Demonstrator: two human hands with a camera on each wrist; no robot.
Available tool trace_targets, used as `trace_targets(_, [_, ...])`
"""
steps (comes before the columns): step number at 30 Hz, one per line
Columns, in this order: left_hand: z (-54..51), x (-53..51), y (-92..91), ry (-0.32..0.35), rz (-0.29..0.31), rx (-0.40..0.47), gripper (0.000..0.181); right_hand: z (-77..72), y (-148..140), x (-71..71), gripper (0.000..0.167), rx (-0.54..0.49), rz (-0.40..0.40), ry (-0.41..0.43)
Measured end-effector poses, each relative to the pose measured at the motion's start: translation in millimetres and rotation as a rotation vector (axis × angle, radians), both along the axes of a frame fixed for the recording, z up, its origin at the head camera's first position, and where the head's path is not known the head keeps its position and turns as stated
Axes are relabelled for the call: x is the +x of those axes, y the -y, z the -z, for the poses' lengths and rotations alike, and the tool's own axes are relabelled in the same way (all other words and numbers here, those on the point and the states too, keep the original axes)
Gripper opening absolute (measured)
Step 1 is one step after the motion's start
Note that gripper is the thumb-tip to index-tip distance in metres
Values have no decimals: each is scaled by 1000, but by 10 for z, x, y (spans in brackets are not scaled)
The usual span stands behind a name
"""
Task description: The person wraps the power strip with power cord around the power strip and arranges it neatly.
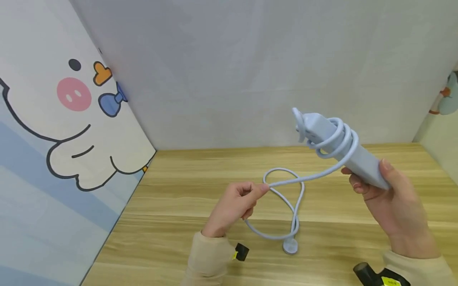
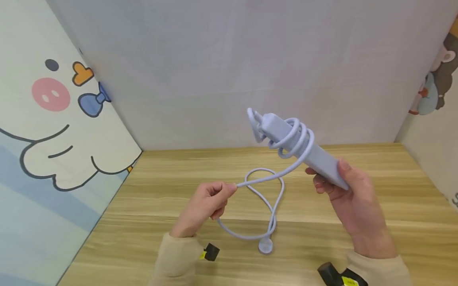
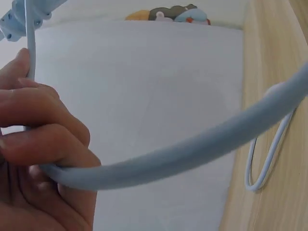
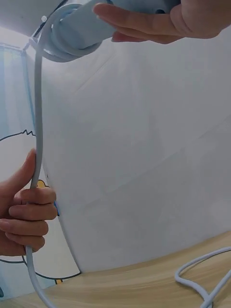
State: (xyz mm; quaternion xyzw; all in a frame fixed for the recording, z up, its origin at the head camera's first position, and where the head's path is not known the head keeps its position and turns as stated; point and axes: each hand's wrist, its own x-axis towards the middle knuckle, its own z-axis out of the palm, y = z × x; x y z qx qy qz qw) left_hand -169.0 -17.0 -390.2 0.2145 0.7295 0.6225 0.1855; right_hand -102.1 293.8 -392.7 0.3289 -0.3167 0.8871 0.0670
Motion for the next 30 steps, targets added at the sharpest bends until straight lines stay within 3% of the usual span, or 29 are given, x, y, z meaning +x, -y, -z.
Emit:
trace_targets(2, [16,-23,35,24,41,23,41,9,-40,-3,57,6,-62,-34])
trace_targets(5, [22,-45,91,4,130,23,39,13,-87,-1,62,75,-104,-106])
trace_targets(9, [29,-62,115,-65,213,-27,42,16,-171,63,57,265,-96,-126])
trace_targets(11, [29,-58,97,-74,191,-32,44,28,-213,102,51,372,-95,-116])
trace_targets(17, [9,7,7,-58,11,41,32,77,-293,190,40,684,-70,-101])
trace_targets(23, [-91,129,-100,-81,-3,45,31,48,-192,216,44,901,-77,-305])
trace_targets(26, [-150,181,-105,-94,-51,3,33,-9,-114,230,47,1085,-14,-297])
trace_targets(30, [-231,249,-53,-126,-127,-12,29,-53,-60,255,40,1286,122,-165])
